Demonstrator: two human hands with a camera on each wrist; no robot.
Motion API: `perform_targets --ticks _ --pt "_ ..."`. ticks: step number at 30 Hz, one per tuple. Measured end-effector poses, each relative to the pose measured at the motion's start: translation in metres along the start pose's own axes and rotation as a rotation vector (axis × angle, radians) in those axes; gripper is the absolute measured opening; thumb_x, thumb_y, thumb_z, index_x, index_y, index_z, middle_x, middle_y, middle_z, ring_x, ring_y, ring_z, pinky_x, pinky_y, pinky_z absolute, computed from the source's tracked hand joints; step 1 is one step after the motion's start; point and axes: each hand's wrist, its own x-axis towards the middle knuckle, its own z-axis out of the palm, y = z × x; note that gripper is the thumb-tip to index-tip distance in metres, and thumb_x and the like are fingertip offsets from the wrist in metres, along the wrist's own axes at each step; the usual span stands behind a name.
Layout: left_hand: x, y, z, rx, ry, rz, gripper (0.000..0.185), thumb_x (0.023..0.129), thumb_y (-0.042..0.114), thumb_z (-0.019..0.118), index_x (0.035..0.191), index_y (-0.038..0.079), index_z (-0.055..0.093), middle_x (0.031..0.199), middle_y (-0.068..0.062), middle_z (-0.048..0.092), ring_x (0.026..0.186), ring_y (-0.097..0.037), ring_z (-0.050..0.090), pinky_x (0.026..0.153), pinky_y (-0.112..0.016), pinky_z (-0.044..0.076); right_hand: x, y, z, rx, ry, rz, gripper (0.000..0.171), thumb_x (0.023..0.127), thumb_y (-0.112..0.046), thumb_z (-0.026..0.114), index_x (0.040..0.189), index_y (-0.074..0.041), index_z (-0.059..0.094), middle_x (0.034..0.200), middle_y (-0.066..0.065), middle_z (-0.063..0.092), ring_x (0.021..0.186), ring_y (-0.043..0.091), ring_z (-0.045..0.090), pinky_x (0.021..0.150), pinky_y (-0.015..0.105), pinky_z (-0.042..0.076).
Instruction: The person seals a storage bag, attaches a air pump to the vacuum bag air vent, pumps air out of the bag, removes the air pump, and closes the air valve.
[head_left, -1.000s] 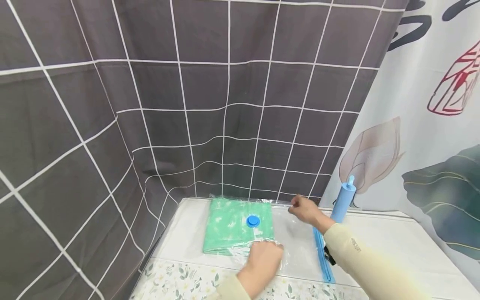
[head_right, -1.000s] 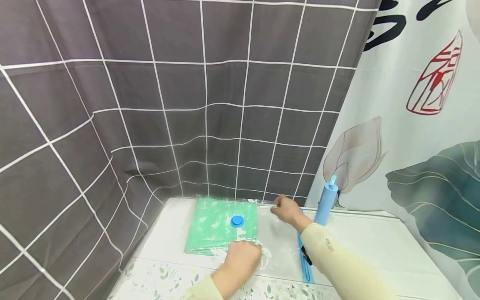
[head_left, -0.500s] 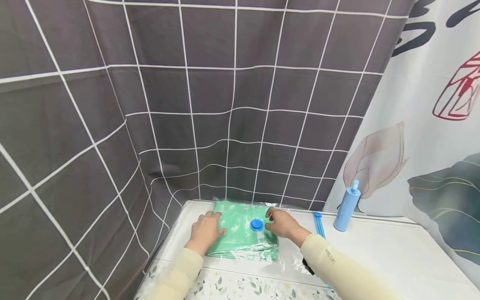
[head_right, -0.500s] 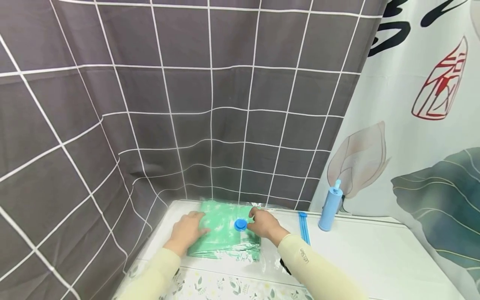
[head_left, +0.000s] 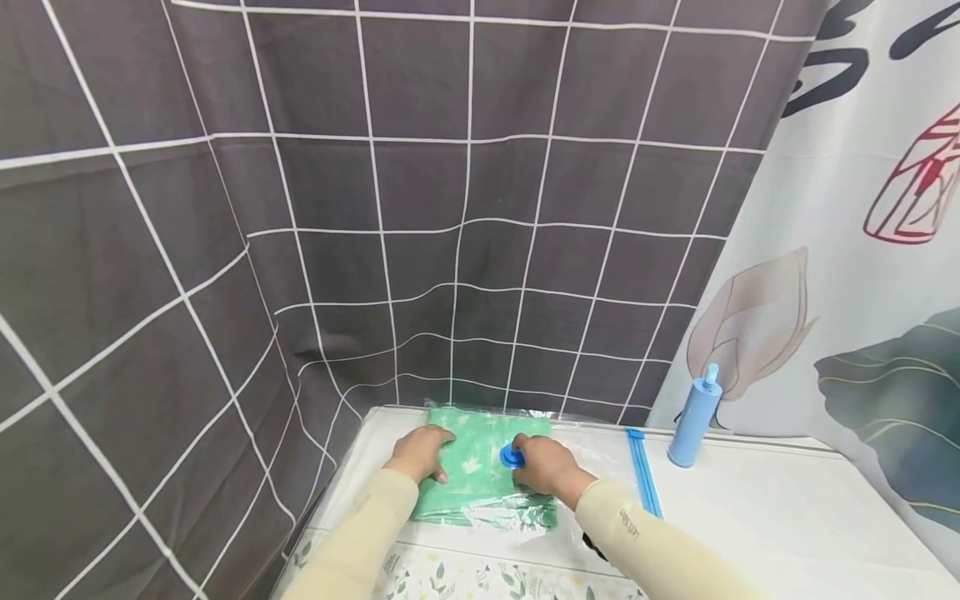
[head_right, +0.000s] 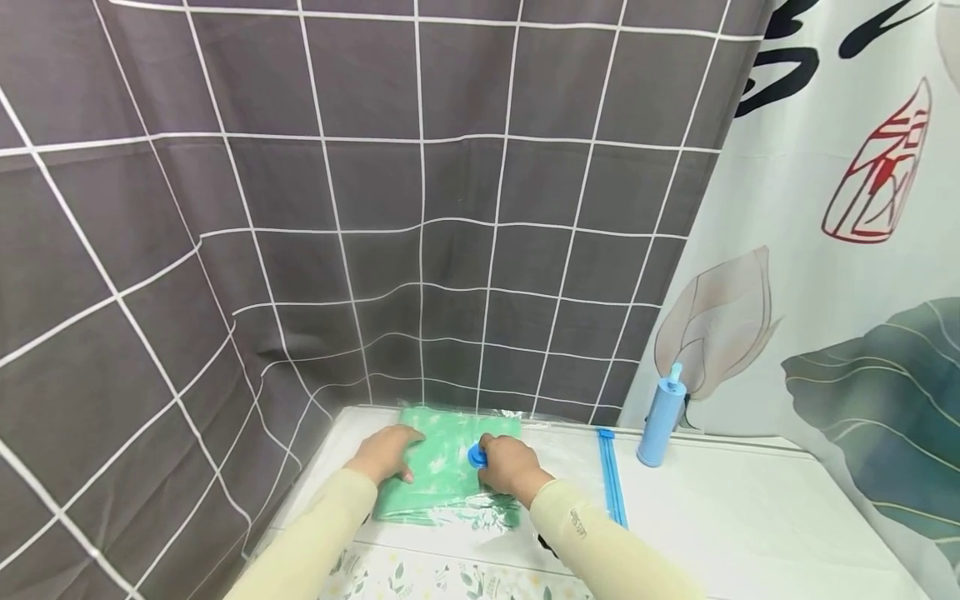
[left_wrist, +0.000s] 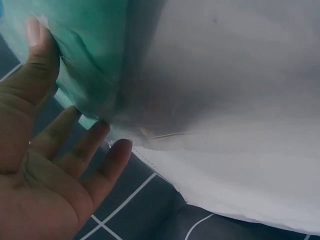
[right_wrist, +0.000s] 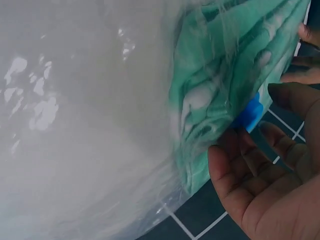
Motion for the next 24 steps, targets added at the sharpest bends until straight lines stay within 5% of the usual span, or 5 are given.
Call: perform_targets --ticks 6,10,14,17,24 --pt "-0.001 0.009 -0.008 -0.023 -0.031 -0.018 0.088 0.061 0.024 0.101 0.144 0.013 0.077 0.156 -0.015 0.073 0.149 -0.042 0.066 0.126 -0.062 0.055 -0.005 -0.017 -0.014 -0.010 -0.004 0.046 0.044 0.096 -0.025 0.090 0.131 -0.003 0.074 0.111 0.018 0.083 0.100 0.036 0.081 0.089 0.058 0.070" --pt "-0.010 0.022 -0.023 -0.027 -0.044 -0.034 0.084 0.063 0.021 0.100 0.143 0.013 0.077 0.155 -0.015 0.074 0.149 -0.044 0.066 0.127 -0.063 0.053 0.015 0.005 0.020 -0.102 0.054 0.029 0.047 0.099 -0.039 0.086 0.132 -0.007 0.075 0.105 0.013 0.082 0.092 0.030 0.080 0.078 0.052 0.071" --pt "-0.010 0.024 -0.025 0.004 -0.043 -0.024 0.084 0.064 0.019 0.101 0.144 0.013 0.077 0.154 -0.015 0.074 0.148 -0.044 0.066 0.127 -0.063 0.053 0.024 0.000 0.022 -0.148 0.052 0.060 0.045 0.100 -0.042 0.084 0.128 -0.007 0.077 0.102 0.011 0.079 0.091 0.028 0.077 0.074 0.052 0.071" --pt "-0.004 0.018 -0.019 0.006 -0.050 -0.017 0.087 0.060 0.019 0.103 0.143 0.011 0.078 0.153 -0.017 0.075 0.146 -0.045 0.067 0.125 -0.064 0.054 0.034 -0.001 0.030 -0.189 0.046 0.062 0.040 0.102 -0.043 0.082 0.121 -0.008 0.078 0.097 0.009 0.077 0.090 0.027 0.076 0.072 0.051 0.071" --pt "0.027 -0.024 0.026 0.079 -0.022 0.043 0.093 0.058 0.028 0.104 0.146 0.016 0.076 0.151 -0.015 0.076 0.141 -0.045 0.070 0.119 -0.063 0.059 0.059 0.023 0.071 -0.267 0.122 -0.015 0.028 0.101 -0.038 0.084 0.091 -0.012 0.077 0.078 0.001 0.070 0.079 0.019 0.067 0.066 0.037 0.067"
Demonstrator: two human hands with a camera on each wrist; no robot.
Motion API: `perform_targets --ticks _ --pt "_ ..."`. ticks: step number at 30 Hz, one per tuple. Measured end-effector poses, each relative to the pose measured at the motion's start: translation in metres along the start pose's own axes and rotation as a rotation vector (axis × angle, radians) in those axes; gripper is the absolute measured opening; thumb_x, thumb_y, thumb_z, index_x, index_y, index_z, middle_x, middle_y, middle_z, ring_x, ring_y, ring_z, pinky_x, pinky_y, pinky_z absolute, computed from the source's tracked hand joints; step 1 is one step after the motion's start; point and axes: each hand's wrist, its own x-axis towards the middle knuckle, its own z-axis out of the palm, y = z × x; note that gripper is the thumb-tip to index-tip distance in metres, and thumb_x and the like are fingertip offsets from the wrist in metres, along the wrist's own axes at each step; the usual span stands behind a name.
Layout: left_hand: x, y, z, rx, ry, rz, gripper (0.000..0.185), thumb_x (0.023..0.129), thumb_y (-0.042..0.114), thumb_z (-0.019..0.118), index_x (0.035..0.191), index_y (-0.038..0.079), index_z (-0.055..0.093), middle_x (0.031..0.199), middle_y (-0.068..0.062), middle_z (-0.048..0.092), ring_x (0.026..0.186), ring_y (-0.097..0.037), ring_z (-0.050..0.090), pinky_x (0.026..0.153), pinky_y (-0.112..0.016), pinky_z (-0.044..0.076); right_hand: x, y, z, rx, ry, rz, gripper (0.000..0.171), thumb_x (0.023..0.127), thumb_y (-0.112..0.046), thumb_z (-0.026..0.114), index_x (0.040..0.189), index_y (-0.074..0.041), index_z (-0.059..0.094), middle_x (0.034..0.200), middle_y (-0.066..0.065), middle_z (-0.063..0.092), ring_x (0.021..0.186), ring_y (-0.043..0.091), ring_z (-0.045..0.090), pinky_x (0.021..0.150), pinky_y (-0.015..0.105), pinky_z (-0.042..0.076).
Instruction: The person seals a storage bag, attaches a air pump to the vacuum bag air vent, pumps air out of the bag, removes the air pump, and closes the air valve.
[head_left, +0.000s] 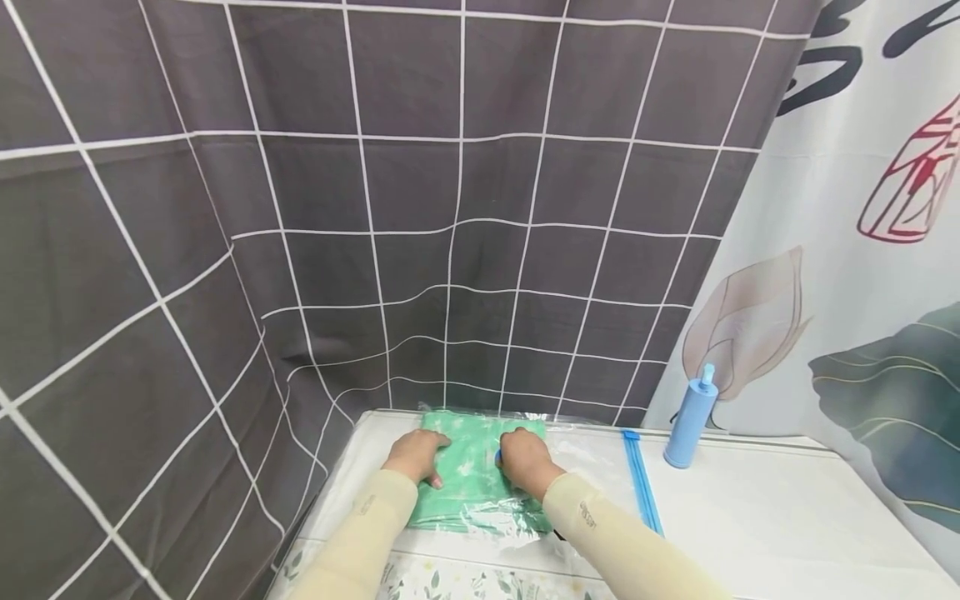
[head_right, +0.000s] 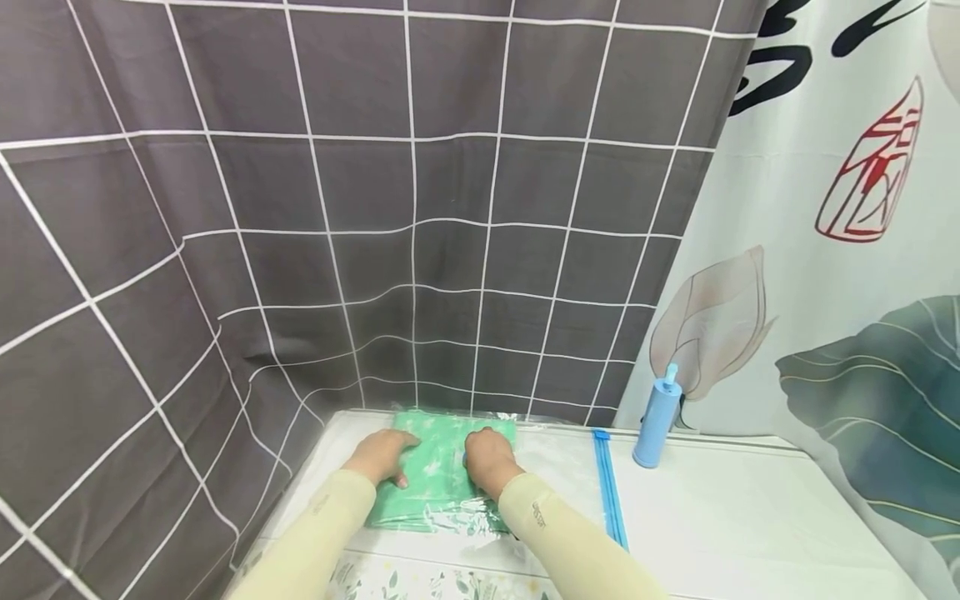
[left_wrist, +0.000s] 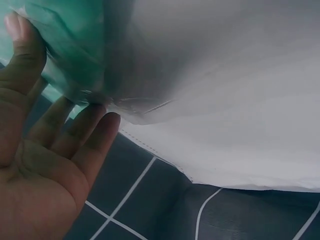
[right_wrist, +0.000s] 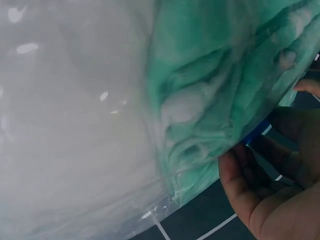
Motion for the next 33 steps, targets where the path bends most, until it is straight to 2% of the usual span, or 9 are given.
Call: perform_targets --ticks 3,6,8,13,15,21,22,30,33 --pt "-0.007 0.009 -0.014 -0.028 -0.012 -0.004 0.091 0.057 0.023 0.105 0.143 0.012 0.078 0.150 -0.017 0.076 0.141 -0.046 0.069 0.121 -0.063 0.057 -0.001 -0.002 -0.002 0.033 0.011 -0.007 0.026 0.098 -0.033 0.087 0.087 -0.013 0.075 0.076 0.001 0.069 0.078 0.019 0.066 0.067 0.038 0.067" --pt "-0.023 0.033 -0.040 -0.061 -0.023 -0.027 0.086 0.054 0.017 0.105 0.136 0.007 0.080 0.145 -0.019 0.078 0.139 -0.048 0.070 0.122 -0.064 0.056 -0.007 -0.005 -0.012 0.039 0.011 -0.024 0.026 0.096 -0.030 0.090 0.086 -0.012 0.074 0.078 0.003 0.069 0.077 0.020 0.066 0.065 0.041 0.067" --pt "-0.027 0.038 -0.046 -0.057 -0.021 -0.031 0.084 0.055 0.018 0.104 0.136 0.007 0.080 0.145 -0.019 0.079 0.139 -0.048 0.070 0.124 -0.064 0.055 -0.012 -0.009 -0.024 0.045 -0.002 -0.034 0.025 0.097 -0.029 0.090 0.089 -0.011 0.074 0.081 0.006 0.069 0.076 0.023 0.068 0.065 0.044 0.068" --pt "-0.031 0.044 -0.052 -0.045 -0.024 -0.034 0.083 0.057 0.018 0.104 0.136 0.007 0.080 0.144 -0.018 0.079 0.140 -0.047 0.071 0.125 -0.061 0.055 -0.016 -0.008 -0.036 0.053 -0.014 -0.088 0.028 0.097 -0.031 0.092 0.091 -0.010 0.074 0.082 0.007 0.068 0.072 0.025 0.068 0.060 0.045 0.066" --pt "-0.026 0.033 -0.043 -0.042 -0.011 -0.006 0.085 0.057 0.020 0.105 0.138 0.009 0.080 0.146 -0.016 0.079 0.141 -0.044 0.071 0.125 -0.059 0.056 -0.011 -0.002 -0.025 0.063 -0.004 -0.117 0.026 0.094 -0.029 0.093 0.090 -0.012 0.074 0.080 0.005 0.067 0.069 0.024 0.065 0.058 0.042 0.064" --pt "-0.025 0.034 -0.045 -0.039 -0.008 -0.001 0.085 0.056 0.020 0.105 0.137 0.009 0.080 0.146 -0.016 0.079 0.140 -0.045 0.071 0.124 -0.060 0.057 -0.002 0.011 -0.004 0.050 0.042 -0.234 0.021 0.083 -0.016 0.096 0.089 -0.021 0.077 0.082 -0.001 0.065 0.067 0.018 0.062 0.056 0.038 0.060" --pt "-0.030 0.046 -0.056 -0.042 -0.022 -0.026 0.083 0.056 0.017 0.105 0.134 0.006 0.081 0.143 -0.018 0.079 0.138 -0.048 0.072 0.122 -0.062 0.058 -0.004 0.010 -0.008 0.044 0.051 -0.252 0.021 0.081 -0.013 0.095 0.089 -0.021 0.077 0.082 -0.001 0.065 0.067 0.017 0.062 0.055 0.039 0.059" --pt "-0.029 0.046 -0.050 0.020 0.009 -0.036 0.083 0.053 0.021 0.103 0.132 0.008 0.083 0.136 -0.017 0.083 0.126 -0.047 0.077 0.106 -0.064 0.066 -0.031 -0.004 -0.084 0.125 0.018 -0.381 0.016 0.089 -0.004 0.091 0.100 -0.013 0.084 0.092 -0.001 0.067 0.071 0.011 0.059 0.067 0.033 0.063" --pt "-0.030 0.048 -0.052 0.026 0.014 -0.042 0.083 0.053 0.021 0.104 0.132 0.008 0.082 0.135 -0.017 0.083 0.124 -0.046 0.078 0.106 -0.063 0.067 -0.037 -0.013 -0.112 0.114 -0.052 -0.363 0.022 0.089 -0.001 0.093 0.107 -0.011 0.084 0.096 0.001 0.069 0.075 0.012 0.063 0.072 0.030 0.065"
